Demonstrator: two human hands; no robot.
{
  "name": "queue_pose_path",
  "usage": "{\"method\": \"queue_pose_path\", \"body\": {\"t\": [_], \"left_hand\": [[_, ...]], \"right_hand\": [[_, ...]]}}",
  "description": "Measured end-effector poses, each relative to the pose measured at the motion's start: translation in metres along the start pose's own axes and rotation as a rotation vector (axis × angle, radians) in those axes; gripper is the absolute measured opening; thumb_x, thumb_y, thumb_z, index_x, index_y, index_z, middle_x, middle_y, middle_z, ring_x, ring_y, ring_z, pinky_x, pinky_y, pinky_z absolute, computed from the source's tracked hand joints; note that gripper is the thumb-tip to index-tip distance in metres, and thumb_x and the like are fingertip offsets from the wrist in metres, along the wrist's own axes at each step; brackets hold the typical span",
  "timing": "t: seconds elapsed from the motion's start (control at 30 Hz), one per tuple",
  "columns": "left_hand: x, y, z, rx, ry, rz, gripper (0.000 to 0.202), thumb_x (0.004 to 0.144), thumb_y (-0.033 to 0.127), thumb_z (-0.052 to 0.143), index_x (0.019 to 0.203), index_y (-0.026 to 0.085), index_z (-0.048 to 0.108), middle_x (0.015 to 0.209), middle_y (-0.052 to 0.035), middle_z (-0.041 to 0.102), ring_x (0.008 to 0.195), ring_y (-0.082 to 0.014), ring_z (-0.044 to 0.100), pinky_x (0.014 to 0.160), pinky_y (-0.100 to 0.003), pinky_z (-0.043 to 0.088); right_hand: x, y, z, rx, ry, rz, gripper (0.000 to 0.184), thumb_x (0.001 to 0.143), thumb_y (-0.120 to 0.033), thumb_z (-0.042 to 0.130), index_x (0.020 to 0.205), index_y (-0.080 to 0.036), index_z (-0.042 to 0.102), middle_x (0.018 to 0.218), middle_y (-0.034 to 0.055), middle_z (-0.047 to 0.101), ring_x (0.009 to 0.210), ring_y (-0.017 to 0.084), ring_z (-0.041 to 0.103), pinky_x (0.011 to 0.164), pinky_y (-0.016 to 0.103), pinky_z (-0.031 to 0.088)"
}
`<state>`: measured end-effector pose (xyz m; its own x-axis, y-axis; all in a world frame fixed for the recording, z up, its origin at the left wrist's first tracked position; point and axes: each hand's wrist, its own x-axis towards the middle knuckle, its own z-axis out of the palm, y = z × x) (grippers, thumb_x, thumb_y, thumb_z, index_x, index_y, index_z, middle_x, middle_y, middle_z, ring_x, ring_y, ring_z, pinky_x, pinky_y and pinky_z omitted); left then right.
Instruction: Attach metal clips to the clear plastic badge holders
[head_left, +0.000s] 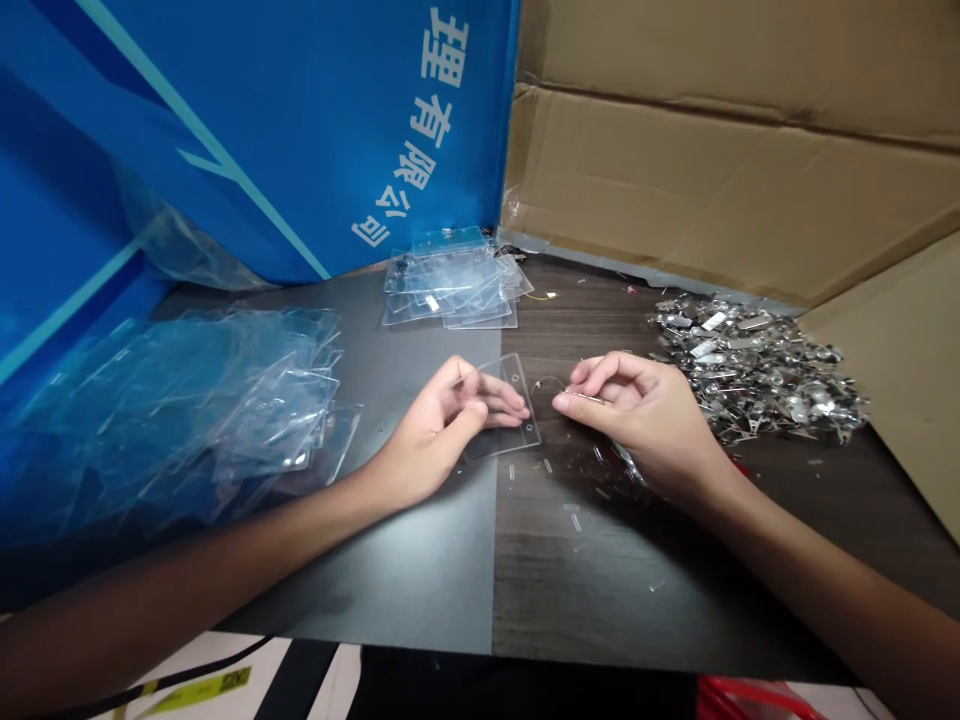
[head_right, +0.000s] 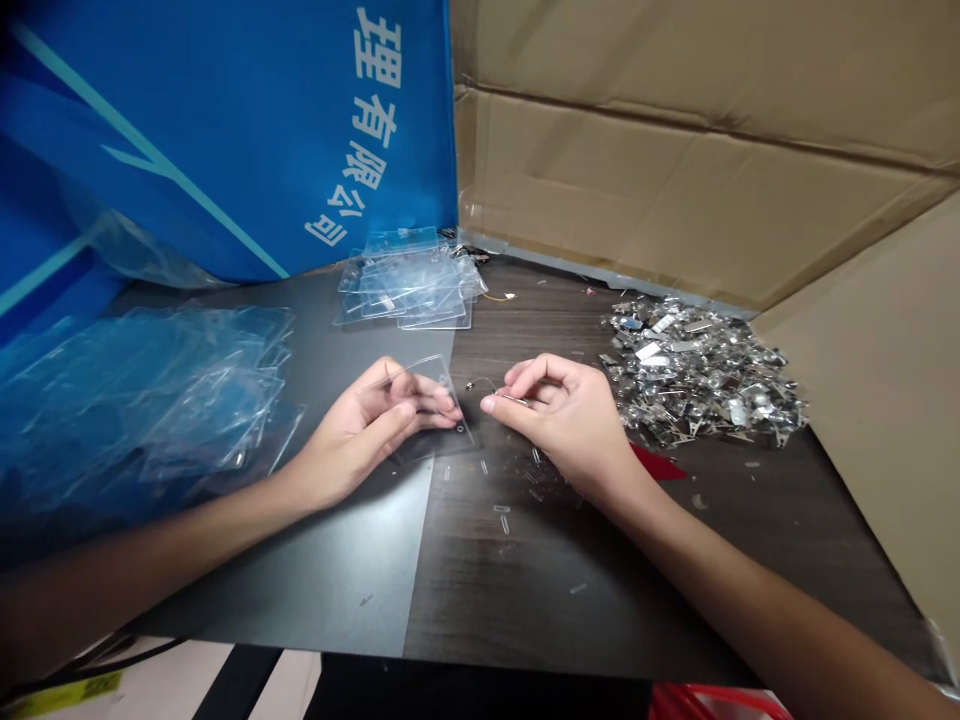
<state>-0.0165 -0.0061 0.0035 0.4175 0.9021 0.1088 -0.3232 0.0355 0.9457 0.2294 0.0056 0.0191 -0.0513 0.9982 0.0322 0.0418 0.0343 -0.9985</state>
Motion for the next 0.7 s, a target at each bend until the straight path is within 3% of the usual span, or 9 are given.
{"method": "queue_pose_path", "body": {"t": [0.2,0.33,0.43,0.7], "left_hand": [[0.001,0.001,-0.002,-0.017,0.06,-0.024,0.028,0.102,0.027,0.078,0.11,0.024,0.051,0.11,-0.0036,0.072,0.112,-0.0191,0.074,0.11,-0.041,0.058],[-0.001,0.007,0.001,-0.023,0.101,-0.057,0.029,0.094,0.017,0.08,0.109,0.023,0.056,0.104,-0.0004,0.064,0.105,-0.016,0.068,0.105,-0.035,0.053],[-0.002,0.01,0.002,-0.018,0.092,-0.057,0.031,0.09,0.016,0.08,0.112,0.022,0.059,0.101,-0.0008,0.061,0.099,-0.016,0.062,0.096,-0.033,0.05],[-0.004,0.015,0.003,0.002,0.068,-0.137,0.042,0.07,0.014,0.075,0.111,0.02,0.065,0.092,-0.001,0.052,0.091,-0.0185,0.047,0.086,-0.034,0.041]], "right_hand": [[-0.005,0.0,0.006,-0.026,-0.03,-0.048,0.041,0.072,-0.036,0.101,0.072,-0.022,0.062,0.091,0.0091,0.082,0.083,0.02,0.079,0.077,0.033,0.067],[-0.012,0.001,0.01,-0.154,-0.056,-0.1,0.024,0.083,-0.033,0.091,0.098,-0.019,0.078,0.093,0.0085,0.082,0.08,0.02,0.078,0.07,0.031,0.066],[-0.018,0.002,0.01,-0.29,-0.113,-0.181,0.019,0.096,-0.03,0.077,0.11,-0.019,0.084,0.098,0.0084,0.084,0.084,0.02,0.079,0.076,0.033,0.066],[-0.022,0.001,0.01,-0.52,-0.23,-0.459,0.03,0.109,-0.017,0.057,0.122,-0.021,0.083,0.098,0.0063,0.077,0.085,0.019,0.072,0.081,0.034,0.059]]}}
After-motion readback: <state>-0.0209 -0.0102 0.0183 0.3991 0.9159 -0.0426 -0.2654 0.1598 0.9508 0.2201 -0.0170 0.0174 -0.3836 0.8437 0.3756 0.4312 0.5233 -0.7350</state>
